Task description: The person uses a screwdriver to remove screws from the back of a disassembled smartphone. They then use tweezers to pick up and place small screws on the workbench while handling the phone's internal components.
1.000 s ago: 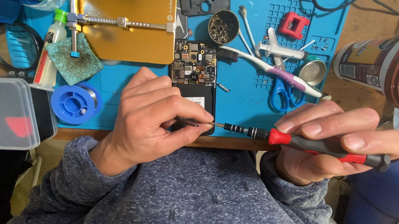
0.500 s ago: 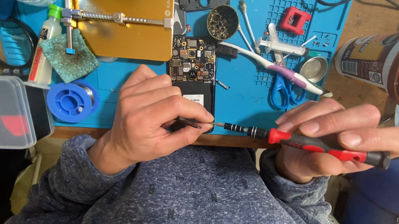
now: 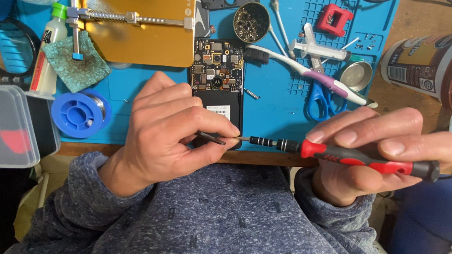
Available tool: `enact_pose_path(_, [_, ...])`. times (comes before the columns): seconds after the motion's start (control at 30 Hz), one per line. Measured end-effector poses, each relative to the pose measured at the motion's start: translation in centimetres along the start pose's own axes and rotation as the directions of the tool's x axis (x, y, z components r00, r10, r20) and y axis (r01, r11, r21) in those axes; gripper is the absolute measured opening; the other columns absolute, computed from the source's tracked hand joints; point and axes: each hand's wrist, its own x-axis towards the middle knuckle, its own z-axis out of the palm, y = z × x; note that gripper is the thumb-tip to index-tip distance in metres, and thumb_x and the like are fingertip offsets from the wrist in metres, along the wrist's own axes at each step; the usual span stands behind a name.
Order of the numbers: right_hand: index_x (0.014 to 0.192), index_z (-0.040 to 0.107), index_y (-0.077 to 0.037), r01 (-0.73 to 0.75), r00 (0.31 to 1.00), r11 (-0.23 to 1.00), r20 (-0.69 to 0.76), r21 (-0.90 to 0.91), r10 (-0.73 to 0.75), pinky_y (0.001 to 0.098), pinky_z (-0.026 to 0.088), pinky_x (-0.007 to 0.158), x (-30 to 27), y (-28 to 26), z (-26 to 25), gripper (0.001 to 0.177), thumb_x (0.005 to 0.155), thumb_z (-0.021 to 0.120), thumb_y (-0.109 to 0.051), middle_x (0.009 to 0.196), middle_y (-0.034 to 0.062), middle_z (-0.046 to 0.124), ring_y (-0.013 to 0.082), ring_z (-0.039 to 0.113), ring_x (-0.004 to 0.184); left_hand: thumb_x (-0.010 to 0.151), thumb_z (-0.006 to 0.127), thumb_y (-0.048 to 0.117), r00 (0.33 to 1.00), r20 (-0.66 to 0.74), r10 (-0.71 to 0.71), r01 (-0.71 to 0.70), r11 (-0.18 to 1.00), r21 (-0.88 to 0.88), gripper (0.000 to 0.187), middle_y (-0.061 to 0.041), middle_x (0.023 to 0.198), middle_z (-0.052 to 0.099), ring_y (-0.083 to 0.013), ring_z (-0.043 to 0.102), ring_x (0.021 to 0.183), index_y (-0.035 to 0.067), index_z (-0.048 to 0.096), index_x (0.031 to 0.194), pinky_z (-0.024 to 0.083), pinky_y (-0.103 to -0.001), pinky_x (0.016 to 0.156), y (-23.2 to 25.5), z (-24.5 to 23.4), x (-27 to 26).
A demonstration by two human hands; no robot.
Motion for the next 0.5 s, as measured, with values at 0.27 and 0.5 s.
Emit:
enact_pose_path(0.27, [0.127, 0.050, -0.016, -0.013, 1.000, 0.998, -0.019, -0.069, 0.012, 0.0458, 0.077, 0.060, 0.6, -0.6, -0.1, 0.029, 0.120, 0.071, -0.035, 0.110, 0.0106, 0.061, 0.0372, 0.070, 0.070, 0.109, 0.089, 0.031, 1.000, 0.021, -0.003, 0.003, 1.000, 0.021, 0.015, 0.006, 0.070, 0.054, -0.0203, 0.046, 0.068, 0.019, 0.082, 0.109, 0.029, -0.043, 0.079, 0.1, -0.2, 0.4])
enact_pose_path(0.5, [0.127, 0.049, -0.016, 0.009, 0.999, 0.996, -0.052, -0.085, -0.014, 0.0433, 0.073, 0.057, 0.9, -0.1, 1.2, 0.030, 0.123, 0.067, -0.040, 0.108, 0.0092, 0.059, 0.0358, 0.068, 0.066, 0.103, 0.088, 0.029, 0.998, 0.003, -0.069, 0.069, 0.998, -0.011, 0.018, 0.007, 0.065, 0.042, -0.0165, 0.048, 0.066, 0.015, 0.082, 0.112, 0.036, -0.042, 0.081, 0.2, -0.5, -0.2])
